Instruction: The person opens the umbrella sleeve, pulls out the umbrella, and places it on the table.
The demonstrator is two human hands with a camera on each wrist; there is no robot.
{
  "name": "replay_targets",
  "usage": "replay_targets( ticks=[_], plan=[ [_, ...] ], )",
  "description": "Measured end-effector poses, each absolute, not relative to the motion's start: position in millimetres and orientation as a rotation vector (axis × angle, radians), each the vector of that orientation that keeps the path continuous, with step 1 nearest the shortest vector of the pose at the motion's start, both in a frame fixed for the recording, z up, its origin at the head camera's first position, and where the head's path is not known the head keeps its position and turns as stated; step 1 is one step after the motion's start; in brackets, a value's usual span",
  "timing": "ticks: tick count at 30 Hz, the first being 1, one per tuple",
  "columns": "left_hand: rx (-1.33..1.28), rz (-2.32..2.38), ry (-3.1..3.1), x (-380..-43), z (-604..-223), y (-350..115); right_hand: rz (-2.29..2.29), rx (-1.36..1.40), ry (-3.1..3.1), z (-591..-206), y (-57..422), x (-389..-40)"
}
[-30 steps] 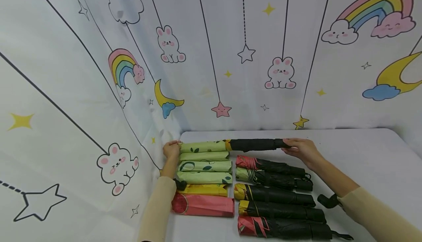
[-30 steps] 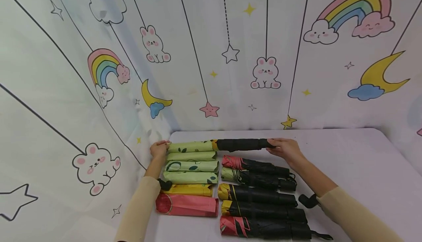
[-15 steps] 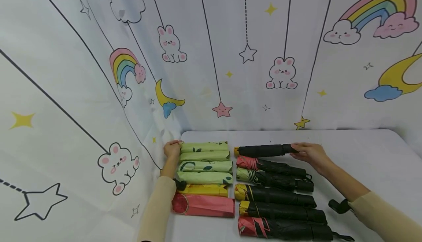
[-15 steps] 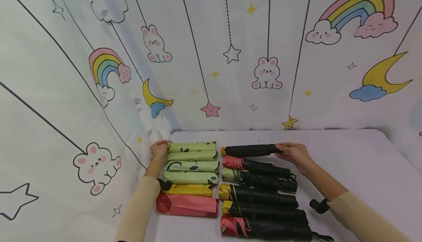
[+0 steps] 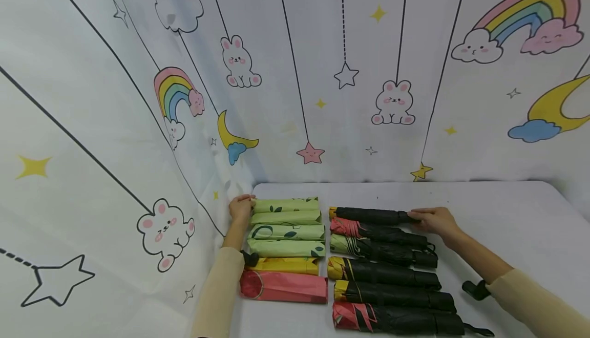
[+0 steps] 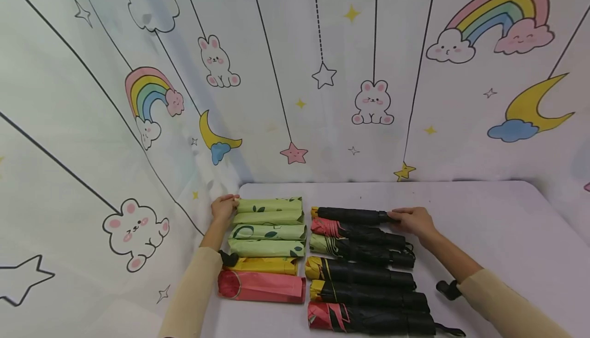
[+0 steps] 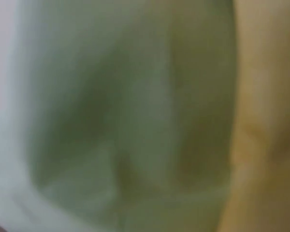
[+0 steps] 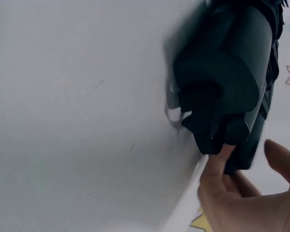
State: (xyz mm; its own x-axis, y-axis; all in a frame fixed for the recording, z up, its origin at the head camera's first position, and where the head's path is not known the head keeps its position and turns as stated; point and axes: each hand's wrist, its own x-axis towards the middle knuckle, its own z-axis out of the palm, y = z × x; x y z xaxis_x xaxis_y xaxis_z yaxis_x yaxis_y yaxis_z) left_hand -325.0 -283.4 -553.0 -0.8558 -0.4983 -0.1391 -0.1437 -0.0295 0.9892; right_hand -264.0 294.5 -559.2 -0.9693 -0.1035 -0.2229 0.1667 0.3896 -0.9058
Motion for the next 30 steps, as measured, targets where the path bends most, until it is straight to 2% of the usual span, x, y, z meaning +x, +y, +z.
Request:
replay_targets(
  ticks=[7, 12, 22, 30],
  plan=[
    [0.651, -1.985, -2.062, -327, -553, -287, -1.548, 0.074, 2.481, -560, 289, -263],
    [0.644, -1.960, -2.139, -327, -552, -289, -1.470, -0.006, 2.581, -558, 287, -262],
    [0.532, -1.858, -2.313, -328, -550, -294, -0.950, -0.215, 2.994, -553, 286, -261],
    [0.480, -1.654, -2.476, -317, -546, -295, -0.935, -0.312, 3.118, -540, 276, -250]
  ],
)
